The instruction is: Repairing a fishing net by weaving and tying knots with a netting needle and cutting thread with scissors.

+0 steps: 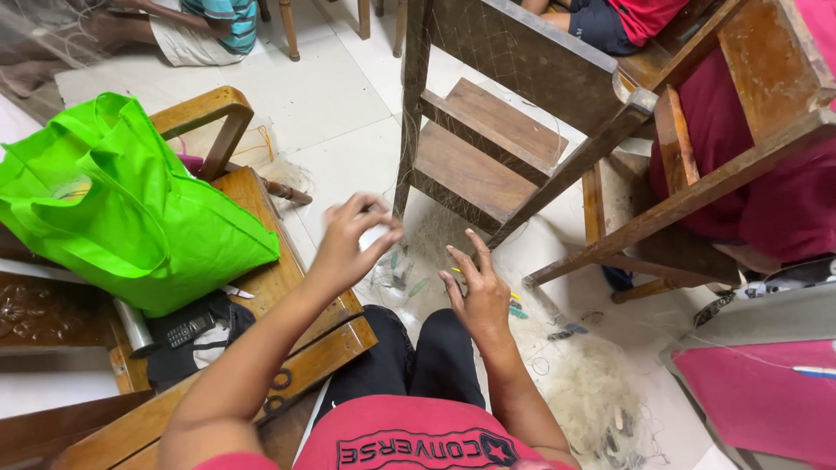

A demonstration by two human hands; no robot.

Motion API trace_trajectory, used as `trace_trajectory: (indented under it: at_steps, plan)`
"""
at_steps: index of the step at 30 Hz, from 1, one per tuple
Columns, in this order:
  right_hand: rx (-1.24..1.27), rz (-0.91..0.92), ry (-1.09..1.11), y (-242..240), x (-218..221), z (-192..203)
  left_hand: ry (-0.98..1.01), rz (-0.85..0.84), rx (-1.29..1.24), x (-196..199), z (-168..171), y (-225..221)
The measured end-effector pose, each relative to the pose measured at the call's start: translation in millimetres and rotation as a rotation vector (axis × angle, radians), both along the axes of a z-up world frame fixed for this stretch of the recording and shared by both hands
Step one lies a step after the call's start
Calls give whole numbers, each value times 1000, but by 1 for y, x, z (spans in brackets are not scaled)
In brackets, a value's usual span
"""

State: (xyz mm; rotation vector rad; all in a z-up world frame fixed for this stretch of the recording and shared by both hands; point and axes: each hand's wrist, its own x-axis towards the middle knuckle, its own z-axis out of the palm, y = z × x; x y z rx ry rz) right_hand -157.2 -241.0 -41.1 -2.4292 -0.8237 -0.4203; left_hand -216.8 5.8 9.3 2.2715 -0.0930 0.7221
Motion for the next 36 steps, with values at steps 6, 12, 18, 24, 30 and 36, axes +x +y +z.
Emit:
trace_trajectory:
  at_steps: [6, 12, 18, 24, 30, 36]
  plan:
    - [14, 9, 1, -3, -5, 5, 274, 756, 403, -155, -85, 8]
    - [35, 67, -79, -6, -5, 6, 693, 938, 134, -262, -187, -21]
    - [27, 91, -91, -9, -9, 8, 758, 886, 13, -268, -209, -24]
    - [34, 80, -82, -17, -4, 3, 352, 934, 382, -277, -236, -22]
    - [163, 136, 95, -17, -10, 25, 590, 866, 409, -273, -238, 18]
    - [215, 156, 146, -21, -11, 30, 762, 697, 328, -252, -206, 40]
